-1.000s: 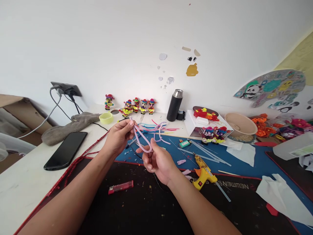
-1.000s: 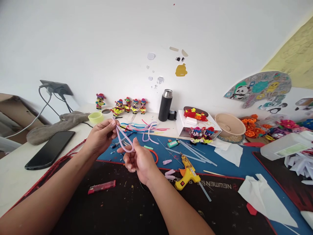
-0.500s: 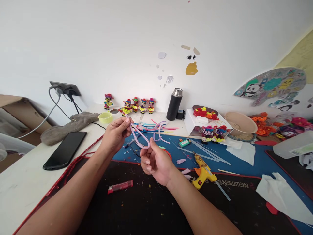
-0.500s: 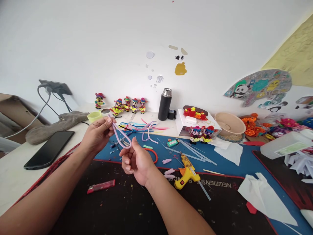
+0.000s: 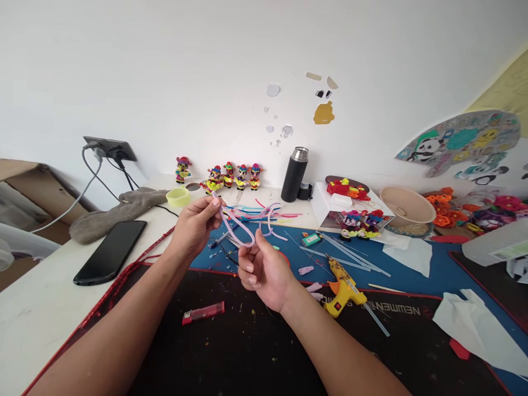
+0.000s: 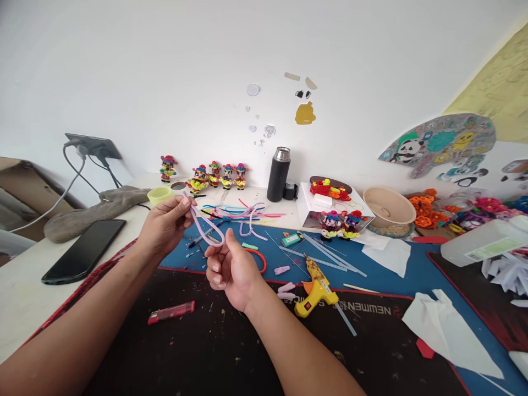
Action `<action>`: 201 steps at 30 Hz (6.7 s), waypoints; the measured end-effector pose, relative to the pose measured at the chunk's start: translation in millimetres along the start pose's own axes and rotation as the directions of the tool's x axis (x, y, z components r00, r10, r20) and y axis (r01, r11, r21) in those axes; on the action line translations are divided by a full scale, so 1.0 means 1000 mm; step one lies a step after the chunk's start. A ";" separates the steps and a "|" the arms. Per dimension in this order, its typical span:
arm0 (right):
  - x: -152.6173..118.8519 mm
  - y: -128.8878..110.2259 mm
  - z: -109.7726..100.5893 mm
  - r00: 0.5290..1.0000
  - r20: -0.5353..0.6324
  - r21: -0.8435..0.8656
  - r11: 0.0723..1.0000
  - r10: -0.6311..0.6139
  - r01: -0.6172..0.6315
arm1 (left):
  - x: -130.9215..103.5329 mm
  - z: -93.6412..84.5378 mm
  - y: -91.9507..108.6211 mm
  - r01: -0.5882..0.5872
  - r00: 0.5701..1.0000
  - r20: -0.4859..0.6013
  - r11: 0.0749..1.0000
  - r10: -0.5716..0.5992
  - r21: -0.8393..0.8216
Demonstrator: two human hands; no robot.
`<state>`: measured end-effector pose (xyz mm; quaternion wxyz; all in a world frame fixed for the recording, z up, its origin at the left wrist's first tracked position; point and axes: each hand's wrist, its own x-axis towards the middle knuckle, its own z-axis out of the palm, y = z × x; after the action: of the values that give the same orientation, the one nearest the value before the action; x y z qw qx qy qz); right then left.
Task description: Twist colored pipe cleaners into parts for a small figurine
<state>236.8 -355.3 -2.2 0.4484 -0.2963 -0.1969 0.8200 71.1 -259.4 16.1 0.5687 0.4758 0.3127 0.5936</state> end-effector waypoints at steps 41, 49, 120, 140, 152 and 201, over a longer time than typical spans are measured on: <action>0.001 0.007 -0.002 0.999 -0.013 0.013 0.999 -0.043 0.043 | 0.000 0.000 -0.001 0.012 1.000 -0.013 0.999 -0.013 -0.036; 0.003 0.006 -0.002 1.000 -0.013 0.034 0.999 -0.023 0.023 | 0.001 0.000 0.000 0.011 1.000 0.011 0.999 -0.011 -0.041; 0.000 0.004 -0.001 0.990 -0.038 -0.081 0.988 -0.137 0.134 | 0.006 -0.010 -0.004 0.195 0.981 0.037 0.962 -0.191 -0.191; 0.002 0.004 -0.003 0.980 -0.055 -0.200 0.964 -0.192 0.178 | 0.007 -0.014 -0.006 0.078 0.997 0.008 0.997 -0.078 0.027; 0.006 0.002 -0.006 0.939 -0.151 -0.330 0.911 -0.310 0.248 | 0.008 -0.013 -0.003 0.067 0.997 -0.039 0.998 -0.067 -0.010; -0.002 0.002 -0.005 0.792 0.068 -0.958 0.183 -0.607 0.223 | 0.007 -0.008 -0.008 0.080 0.992 -0.106 0.996 -0.075 0.036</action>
<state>239.9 -358.2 -6.8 0.4253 -0.5631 -0.6276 0.3288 67.5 -249.9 7.5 0.5646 0.4430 0.3720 0.5887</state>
